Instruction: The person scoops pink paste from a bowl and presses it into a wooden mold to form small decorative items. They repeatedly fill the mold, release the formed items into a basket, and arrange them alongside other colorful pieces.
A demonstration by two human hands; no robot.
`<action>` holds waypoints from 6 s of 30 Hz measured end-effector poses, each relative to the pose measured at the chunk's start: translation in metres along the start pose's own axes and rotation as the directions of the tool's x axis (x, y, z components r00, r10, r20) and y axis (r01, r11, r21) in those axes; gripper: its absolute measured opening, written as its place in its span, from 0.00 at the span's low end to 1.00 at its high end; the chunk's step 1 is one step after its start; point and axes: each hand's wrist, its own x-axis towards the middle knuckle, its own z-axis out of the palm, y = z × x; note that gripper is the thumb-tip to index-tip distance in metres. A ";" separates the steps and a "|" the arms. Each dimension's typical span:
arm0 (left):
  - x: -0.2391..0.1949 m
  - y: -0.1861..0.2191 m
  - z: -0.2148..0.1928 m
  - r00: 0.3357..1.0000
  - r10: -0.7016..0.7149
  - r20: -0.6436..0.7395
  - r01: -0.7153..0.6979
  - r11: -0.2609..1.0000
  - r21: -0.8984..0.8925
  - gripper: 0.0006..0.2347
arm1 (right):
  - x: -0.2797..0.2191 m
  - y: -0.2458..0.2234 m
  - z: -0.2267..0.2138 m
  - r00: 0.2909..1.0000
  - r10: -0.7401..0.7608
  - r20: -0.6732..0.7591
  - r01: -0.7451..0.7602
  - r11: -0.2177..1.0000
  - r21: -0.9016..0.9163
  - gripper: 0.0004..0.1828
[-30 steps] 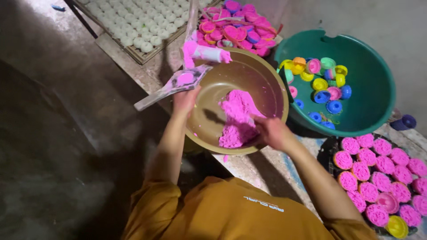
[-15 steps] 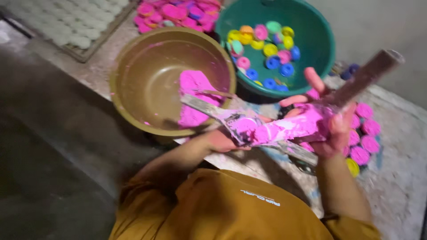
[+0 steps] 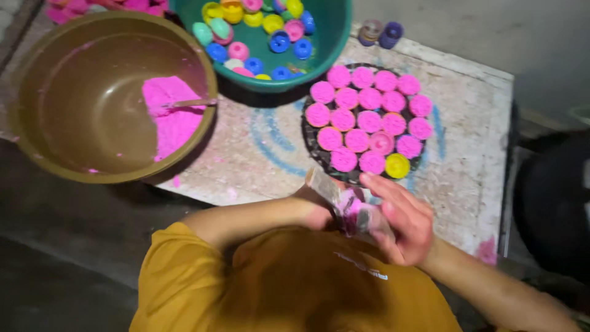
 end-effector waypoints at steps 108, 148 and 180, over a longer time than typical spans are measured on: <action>0.171 -0.151 -0.051 0.852 0.216 -0.477 -0.403 -0.309 -0.861 0.13 | -0.087 0.109 -0.022 0.321 0.913 0.250 -0.911 0.370 -0.181 0.37; 0.176 -0.146 -0.063 0.828 -0.010 -0.561 -0.514 -0.417 -0.750 0.18 | -0.044 0.176 -0.056 -0.062 0.894 0.444 -0.992 -0.007 -0.124 0.41; 0.194 -0.189 -0.068 0.773 -0.252 -0.582 -0.634 -0.306 -0.710 0.14 | -0.014 0.165 -0.018 0.359 0.922 0.146 -0.819 0.386 -0.425 0.31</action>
